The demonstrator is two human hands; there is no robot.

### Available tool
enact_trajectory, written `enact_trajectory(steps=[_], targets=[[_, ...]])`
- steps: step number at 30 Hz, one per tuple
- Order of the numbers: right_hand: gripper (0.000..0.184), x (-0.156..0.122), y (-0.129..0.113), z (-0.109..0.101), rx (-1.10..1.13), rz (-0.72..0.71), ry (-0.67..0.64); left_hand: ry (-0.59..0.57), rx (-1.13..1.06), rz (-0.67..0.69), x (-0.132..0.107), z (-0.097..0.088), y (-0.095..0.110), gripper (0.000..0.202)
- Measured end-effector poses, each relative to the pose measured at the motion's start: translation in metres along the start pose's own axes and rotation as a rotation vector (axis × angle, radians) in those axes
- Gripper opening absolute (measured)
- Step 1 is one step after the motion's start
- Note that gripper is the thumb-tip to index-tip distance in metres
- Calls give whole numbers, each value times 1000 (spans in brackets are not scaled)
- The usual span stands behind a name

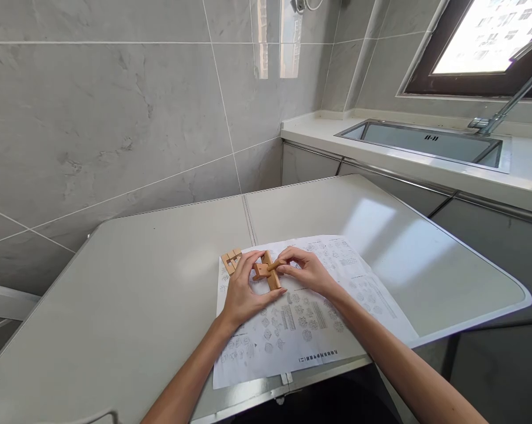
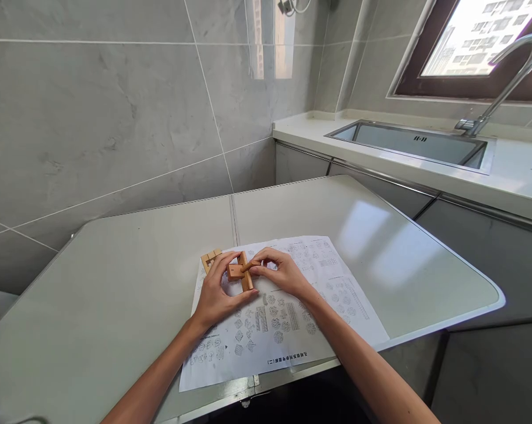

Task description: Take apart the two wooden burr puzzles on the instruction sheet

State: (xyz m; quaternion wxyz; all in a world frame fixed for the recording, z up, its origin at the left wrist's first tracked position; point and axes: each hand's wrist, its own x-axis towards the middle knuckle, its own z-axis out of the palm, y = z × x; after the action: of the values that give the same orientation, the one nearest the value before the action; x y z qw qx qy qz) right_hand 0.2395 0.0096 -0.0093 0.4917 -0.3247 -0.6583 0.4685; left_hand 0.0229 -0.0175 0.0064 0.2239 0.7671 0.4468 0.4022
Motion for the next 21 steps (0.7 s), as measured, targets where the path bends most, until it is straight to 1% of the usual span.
enact_trajectory(steps=[7, 12, 14, 17, 21], targets=[[18, -2, -1, -2, 102, 82, -53, 4, -24, -16, 1, -1, -4, 81], [24, -2, -4, -4, 119, 118, -93, 7, 19, 26, -2, -1, -5, 86], [36, -3, -3, -4, 125, 125, -96, 12, 65, 66, -3, 0, -5, 87], [66, -4, 2, -1, 109, 143, -99, 44, 161, 149, -5, 2, -6, 88], [93, -7, 6, 5, 122, 169, -162, 100, 270, 251, -6, 4, -8, 86]])
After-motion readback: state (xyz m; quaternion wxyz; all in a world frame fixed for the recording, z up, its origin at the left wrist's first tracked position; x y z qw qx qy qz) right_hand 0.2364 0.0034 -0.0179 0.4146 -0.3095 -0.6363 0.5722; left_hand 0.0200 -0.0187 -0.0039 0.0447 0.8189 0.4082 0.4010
